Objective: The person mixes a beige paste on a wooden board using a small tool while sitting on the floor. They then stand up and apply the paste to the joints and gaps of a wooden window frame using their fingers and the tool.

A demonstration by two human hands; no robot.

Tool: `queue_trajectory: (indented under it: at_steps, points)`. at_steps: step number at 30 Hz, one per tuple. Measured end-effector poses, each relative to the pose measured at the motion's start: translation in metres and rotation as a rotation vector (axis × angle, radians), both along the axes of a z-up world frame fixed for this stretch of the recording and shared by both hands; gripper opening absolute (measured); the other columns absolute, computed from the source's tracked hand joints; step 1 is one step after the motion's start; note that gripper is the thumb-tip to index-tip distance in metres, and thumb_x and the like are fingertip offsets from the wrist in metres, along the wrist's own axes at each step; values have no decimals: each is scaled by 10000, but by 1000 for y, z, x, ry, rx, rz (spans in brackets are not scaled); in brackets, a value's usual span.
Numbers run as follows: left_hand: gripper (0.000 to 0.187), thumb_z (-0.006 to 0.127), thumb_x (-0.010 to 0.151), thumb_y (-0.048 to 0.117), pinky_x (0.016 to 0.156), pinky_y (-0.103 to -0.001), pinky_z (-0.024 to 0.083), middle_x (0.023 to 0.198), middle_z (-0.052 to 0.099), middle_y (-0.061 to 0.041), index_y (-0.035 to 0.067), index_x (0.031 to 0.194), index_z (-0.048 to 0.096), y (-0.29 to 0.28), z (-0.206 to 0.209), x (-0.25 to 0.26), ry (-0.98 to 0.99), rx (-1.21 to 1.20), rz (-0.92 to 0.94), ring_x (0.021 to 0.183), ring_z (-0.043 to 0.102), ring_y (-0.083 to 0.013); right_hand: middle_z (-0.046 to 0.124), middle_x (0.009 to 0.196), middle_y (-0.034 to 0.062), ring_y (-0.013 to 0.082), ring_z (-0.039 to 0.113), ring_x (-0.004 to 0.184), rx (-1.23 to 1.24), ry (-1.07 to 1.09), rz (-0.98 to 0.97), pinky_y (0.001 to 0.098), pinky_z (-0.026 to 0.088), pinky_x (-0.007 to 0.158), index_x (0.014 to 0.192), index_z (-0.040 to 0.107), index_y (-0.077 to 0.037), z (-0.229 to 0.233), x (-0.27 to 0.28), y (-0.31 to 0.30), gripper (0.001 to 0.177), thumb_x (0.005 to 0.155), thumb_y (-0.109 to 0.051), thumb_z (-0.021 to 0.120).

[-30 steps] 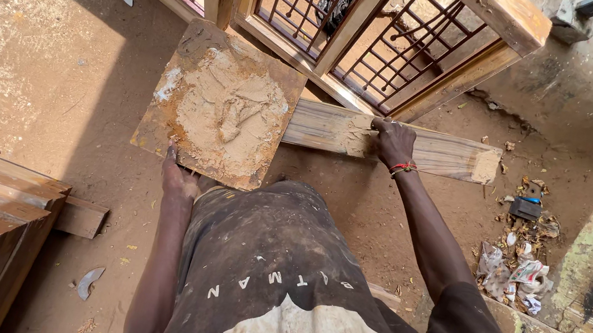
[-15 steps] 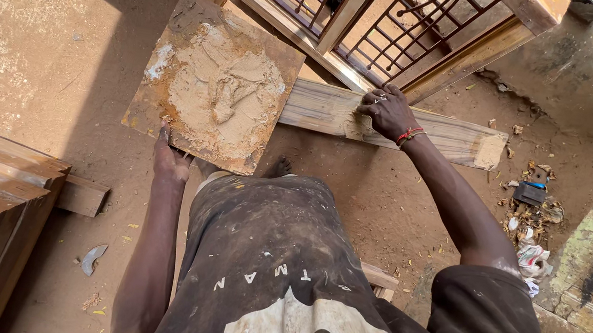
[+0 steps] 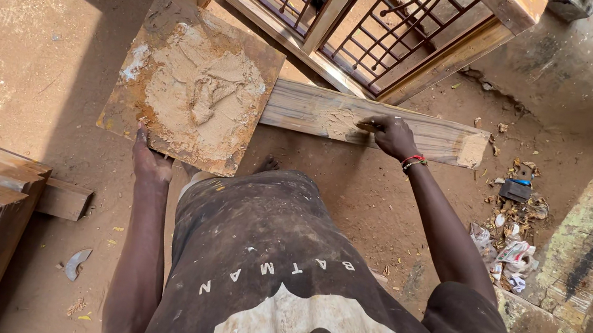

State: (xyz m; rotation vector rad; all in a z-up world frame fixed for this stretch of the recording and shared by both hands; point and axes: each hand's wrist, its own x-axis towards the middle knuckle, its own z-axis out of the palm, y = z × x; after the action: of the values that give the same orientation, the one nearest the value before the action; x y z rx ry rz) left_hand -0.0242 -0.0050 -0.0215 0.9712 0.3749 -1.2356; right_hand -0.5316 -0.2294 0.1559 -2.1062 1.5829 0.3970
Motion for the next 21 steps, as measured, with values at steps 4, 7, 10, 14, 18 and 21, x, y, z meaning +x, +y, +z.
queue_trajectory:
  at_steps: [4,7,10,14,18,21]
  points:
    - [621,614,980,457,1170,-552,417,1510,552,-95,123,1486,480,0,10,3,-3,67,-1,1393,531,-305,703,1263,101,331,657,1103,-373,-317,68,455,536,951,1282,702,-156,-6,34,46,390,911,-48,652]
    - [632,609,961,446,1159,-575,416,1505,539,-96,130,1487,457,-7,22,5,1,80,-20,1391,524,-317,649,1358,122,357,592,1250,-560,-228,210,472,495,1036,1325,663,-141,-16,52,69,504,851,26,624]
    - [634,617,998,442,1188,-565,399,1509,536,-148,108,1505,436,-3,28,5,-20,176,-46,1414,519,-330,626,1382,146,359,570,1298,-648,-98,273,469,482,1071,1354,643,-125,-28,53,76,575,816,69,585]
    - [631,585,999,465,1199,-549,358,1539,522,-104,113,1501,440,-1,30,5,-28,154,-105,1424,502,-301,638,1305,143,331,573,1264,-580,-7,262,484,471,1044,1292,666,-102,-32,23,90,487,823,19,609]
    - [622,566,982,466,1208,-559,388,1532,523,-104,125,1491,461,-4,31,11,10,114,-77,1407,513,-314,687,1159,195,376,692,1006,-190,244,-79,526,556,814,1128,689,-100,-22,-14,85,281,863,-141,605]
    - [631,561,998,504,1206,-554,350,1545,513,-96,143,1503,453,3,27,4,-25,187,-136,1416,494,-311,705,1025,223,435,680,962,-310,163,-345,557,553,814,1064,703,-74,-15,-41,72,256,854,-193,619]
